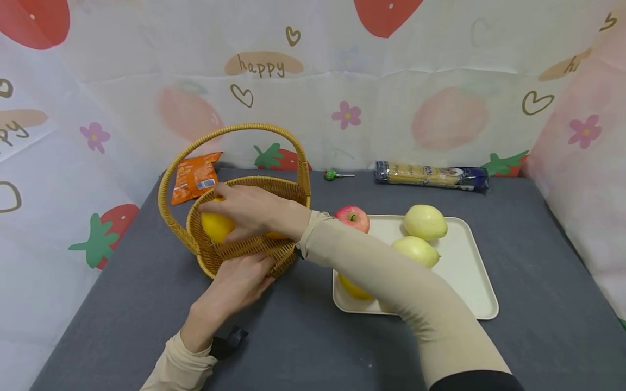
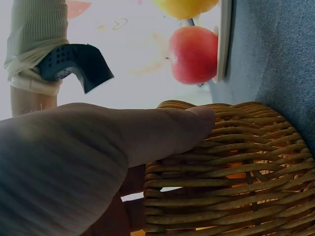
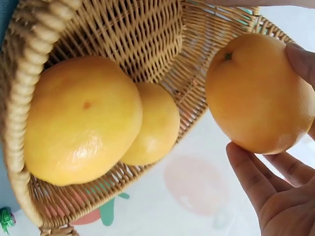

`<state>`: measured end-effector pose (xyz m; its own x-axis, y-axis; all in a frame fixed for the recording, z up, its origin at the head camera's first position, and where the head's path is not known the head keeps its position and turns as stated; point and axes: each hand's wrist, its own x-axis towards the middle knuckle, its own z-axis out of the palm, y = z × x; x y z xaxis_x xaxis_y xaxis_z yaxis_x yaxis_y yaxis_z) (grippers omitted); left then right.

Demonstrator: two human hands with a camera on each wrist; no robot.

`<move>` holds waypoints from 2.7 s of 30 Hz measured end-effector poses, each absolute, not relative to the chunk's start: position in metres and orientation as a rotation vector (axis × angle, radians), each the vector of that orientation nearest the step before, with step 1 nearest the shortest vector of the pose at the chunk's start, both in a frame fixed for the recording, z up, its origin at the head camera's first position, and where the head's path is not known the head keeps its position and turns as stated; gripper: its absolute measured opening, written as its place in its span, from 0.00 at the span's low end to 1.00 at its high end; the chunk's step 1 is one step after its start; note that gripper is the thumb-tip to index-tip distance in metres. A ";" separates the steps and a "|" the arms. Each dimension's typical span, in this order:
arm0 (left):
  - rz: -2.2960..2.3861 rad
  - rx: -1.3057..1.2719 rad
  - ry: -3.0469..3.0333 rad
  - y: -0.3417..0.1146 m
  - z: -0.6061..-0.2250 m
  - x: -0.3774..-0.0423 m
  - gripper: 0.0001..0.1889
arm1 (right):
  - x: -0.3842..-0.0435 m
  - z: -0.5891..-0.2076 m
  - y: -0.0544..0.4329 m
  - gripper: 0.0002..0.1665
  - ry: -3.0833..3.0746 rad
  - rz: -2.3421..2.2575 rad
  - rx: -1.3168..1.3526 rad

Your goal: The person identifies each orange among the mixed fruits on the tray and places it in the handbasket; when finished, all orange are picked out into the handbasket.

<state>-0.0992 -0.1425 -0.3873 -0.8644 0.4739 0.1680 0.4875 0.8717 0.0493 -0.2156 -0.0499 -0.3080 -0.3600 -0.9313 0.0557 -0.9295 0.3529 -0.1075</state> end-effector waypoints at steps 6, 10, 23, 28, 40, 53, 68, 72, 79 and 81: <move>-0.146 -0.743 -2.883 -0.142 -0.386 -0.099 0.11 | -0.218 -0.315 -0.059 0.39 2.546 -0.163 -1.750; -0.151 -0.740 -2.875 -0.141 -0.387 -0.098 0.10 | -0.220 -0.321 -0.064 0.39 2.527 -0.165 -1.745; -0.139 -0.736 -2.854 -0.142 -0.388 -0.097 0.10 | -0.221 -0.332 -0.072 0.39 2.454 -0.100 -1.678; -0.147 -0.734 -2.859 -0.142 -0.388 -0.097 0.10 | -0.222 -0.336 -0.071 0.39 2.450 -0.079 -1.672; -0.146 -0.743 -2.889 -0.142 -0.386 -0.098 0.09 | -0.226 -0.340 -0.067 0.33 2.446 -0.025 -1.671; -0.142 -0.757 -2.864 -0.142 -0.385 -0.098 0.09 | -0.227 -0.339 -0.066 0.19 2.534 0.058 -1.763; -0.142 -0.747 -2.881 -0.143 -0.385 -0.098 0.09 | -0.225 -0.333 -0.065 0.21 2.438 0.041 -1.695; -0.137 -0.751 -2.886 -0.143 -0.386 -0.098 0.09 | -0.224 -0.334 -0.061 0.20 2.435 0.029 -1.685; -0.127 -0.749 -2.874 -0.142 -0.387 -0.097 0.10 | -0.224 -0.327 -0.047 0.21 2.420 -0.024 -1.631; -0.124 -0.749 -2.865 -0.142 -0.387 -0.097 0.10 | -0.224 -0.324 -0.040 0.22 2.413 -0.047 -1.612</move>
<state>-0.0971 -0.1424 -0.3870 -0.8575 0.4775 0.1915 0.4922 0.8698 0.0354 -0.2240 -0.0397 -0.3236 -0.3634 -0.9142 -0.1792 -0.9066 0.3914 -0.1580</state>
